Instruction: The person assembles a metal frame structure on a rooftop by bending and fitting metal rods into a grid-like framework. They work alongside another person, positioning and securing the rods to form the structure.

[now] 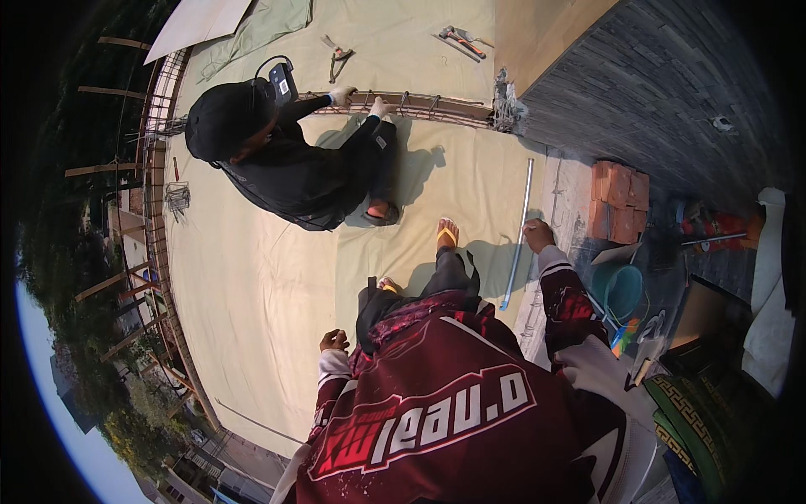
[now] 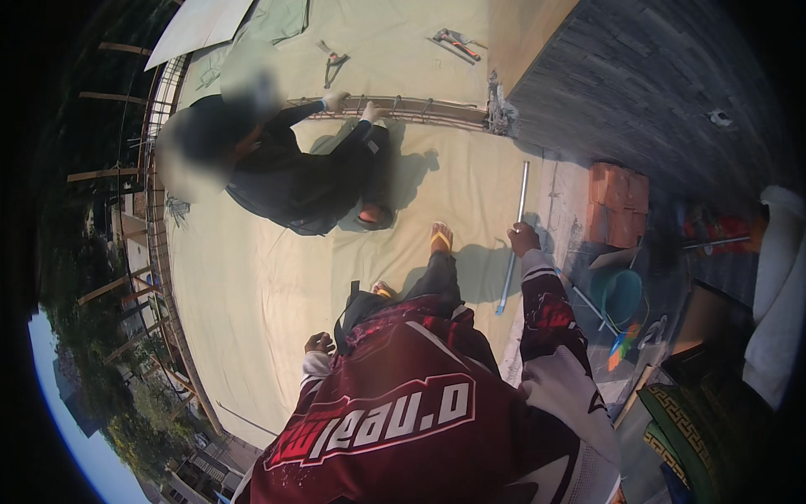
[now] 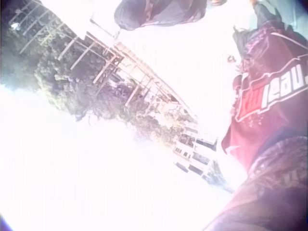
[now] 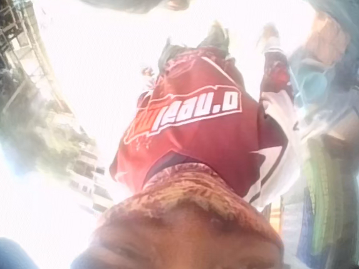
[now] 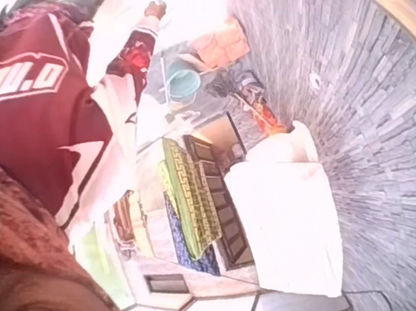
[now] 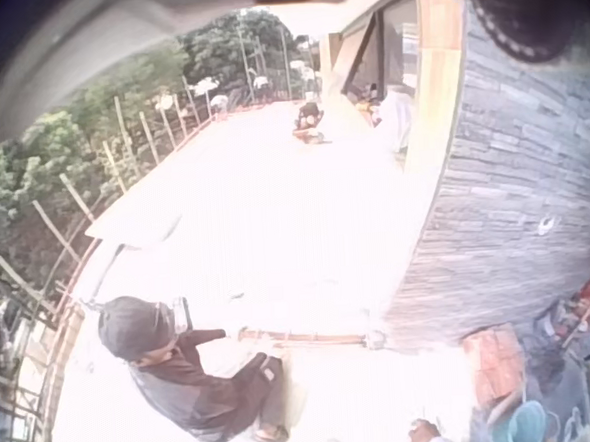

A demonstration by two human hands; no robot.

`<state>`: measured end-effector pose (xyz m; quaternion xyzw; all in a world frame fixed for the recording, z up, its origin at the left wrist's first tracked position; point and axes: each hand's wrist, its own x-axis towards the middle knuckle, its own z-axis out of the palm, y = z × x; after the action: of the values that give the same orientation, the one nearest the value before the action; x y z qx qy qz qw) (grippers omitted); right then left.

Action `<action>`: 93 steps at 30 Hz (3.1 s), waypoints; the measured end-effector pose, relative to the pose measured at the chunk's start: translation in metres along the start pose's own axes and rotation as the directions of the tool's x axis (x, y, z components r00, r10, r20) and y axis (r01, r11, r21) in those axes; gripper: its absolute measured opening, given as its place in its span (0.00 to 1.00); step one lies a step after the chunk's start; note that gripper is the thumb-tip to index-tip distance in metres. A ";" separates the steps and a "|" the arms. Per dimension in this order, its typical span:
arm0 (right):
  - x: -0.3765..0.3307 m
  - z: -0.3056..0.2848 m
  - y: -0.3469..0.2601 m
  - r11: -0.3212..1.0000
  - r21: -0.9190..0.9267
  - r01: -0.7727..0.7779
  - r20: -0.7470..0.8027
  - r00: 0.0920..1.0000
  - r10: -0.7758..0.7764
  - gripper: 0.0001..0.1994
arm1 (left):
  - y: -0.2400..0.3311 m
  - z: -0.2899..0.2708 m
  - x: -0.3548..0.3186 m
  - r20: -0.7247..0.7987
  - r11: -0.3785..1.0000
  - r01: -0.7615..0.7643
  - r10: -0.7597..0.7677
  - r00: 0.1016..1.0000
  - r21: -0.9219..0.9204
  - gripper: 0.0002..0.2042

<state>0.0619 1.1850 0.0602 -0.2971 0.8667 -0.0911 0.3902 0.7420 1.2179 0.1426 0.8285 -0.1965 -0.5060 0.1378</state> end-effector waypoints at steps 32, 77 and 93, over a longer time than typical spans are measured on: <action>-0.253 0.423 -0.417 0.895 -0.338 0.291 0.374 0.914 -0.156 0.23 | -0.047 -0.511 0.312 -0.300 0.969 0.022 -0.098 0.949 -0.246 0.16; -0.014 0.636 -1.106 0.982 -0.044 -0.182 -0.118 0.977 0.176 0.19 | 0.854 -0.677 0.994 0.314 0.948 -0.203 0.119 0.942 0.247 0.19; 0.018 0.721 -1.258 0.851 0.379 -0.364 0.241 0.926 0.289 0.23 | 1.200 -0.561 1.095 0.510 0.813 -0.412 0.169 0.843 0.412 0.13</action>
<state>1.1376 0.2130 0.0497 -0.0615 0.8271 -0.1799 0.5290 1.4687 -0.3368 0.0490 0.6532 -0.4765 -0.5858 -0.0561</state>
